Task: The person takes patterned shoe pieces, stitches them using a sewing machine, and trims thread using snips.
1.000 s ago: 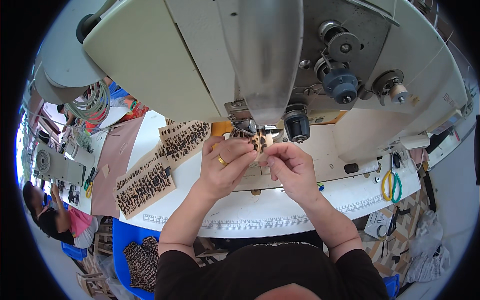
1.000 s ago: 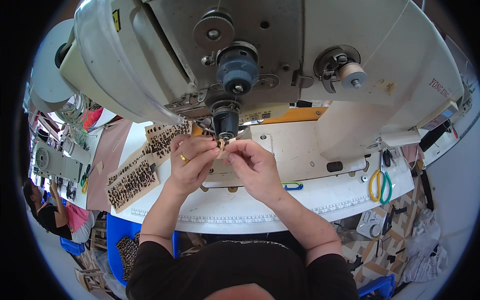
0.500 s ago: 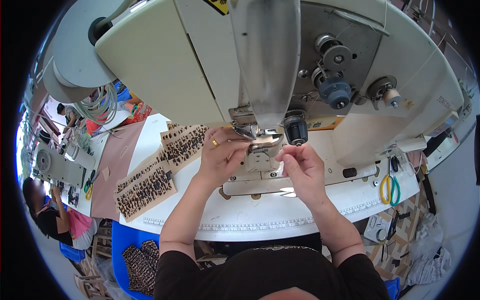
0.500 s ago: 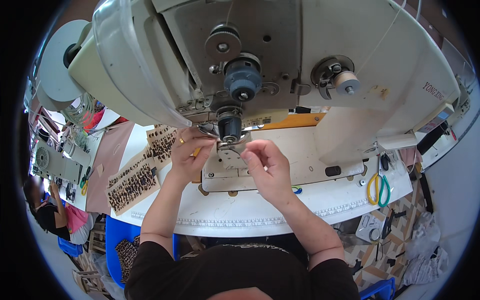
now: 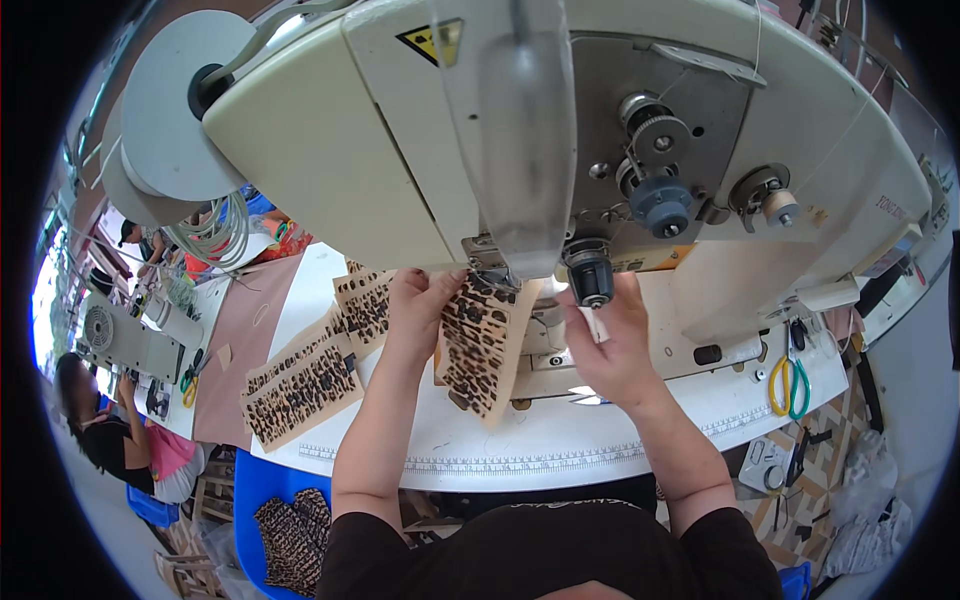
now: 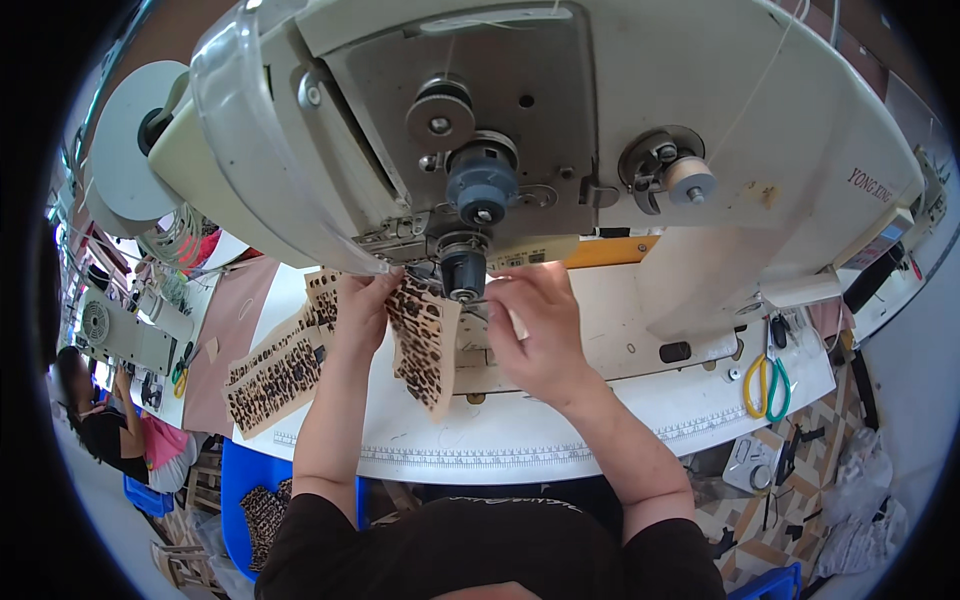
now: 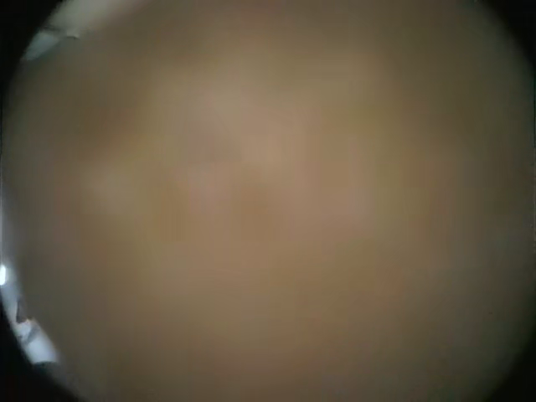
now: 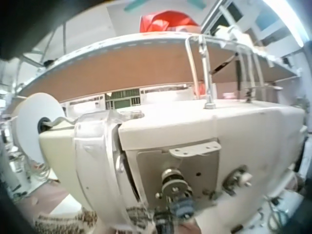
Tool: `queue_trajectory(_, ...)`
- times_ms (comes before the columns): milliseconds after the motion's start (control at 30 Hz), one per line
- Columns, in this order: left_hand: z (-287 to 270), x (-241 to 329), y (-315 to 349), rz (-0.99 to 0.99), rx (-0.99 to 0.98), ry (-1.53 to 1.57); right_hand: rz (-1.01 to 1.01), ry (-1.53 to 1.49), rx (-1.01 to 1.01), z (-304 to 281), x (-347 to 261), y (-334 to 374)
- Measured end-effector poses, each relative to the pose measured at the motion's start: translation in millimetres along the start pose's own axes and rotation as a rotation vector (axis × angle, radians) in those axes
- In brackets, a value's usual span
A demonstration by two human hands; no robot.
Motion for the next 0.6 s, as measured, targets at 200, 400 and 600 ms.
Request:
queue_trajectory(200,8.6,8.4,12.5,0.194,0.044,0.048,-0.026,0.218,-0.169,17.5,2.4,8.3)
queue_trajectory(400,2.6,11.7,10.3,0.12,0.027,0.049,-0.014,0.232,-0.189,18.9,3.9,10.2)
queue_trajectory(600,31.1,59.2,-10.4,0.341,-0.101,-0.945,-0.015,0.218,-0.195,15.6,17.4,12.7)
Point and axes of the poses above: each hand's wrist, its own y-axis away from the middle knuckle, its own z-axis out of the palm, x = y × z, the point moved 2 cm from there along -y, towards the middle knuckle, and after that the axes turned 2 degrees about -x, right-handed, at the moved point
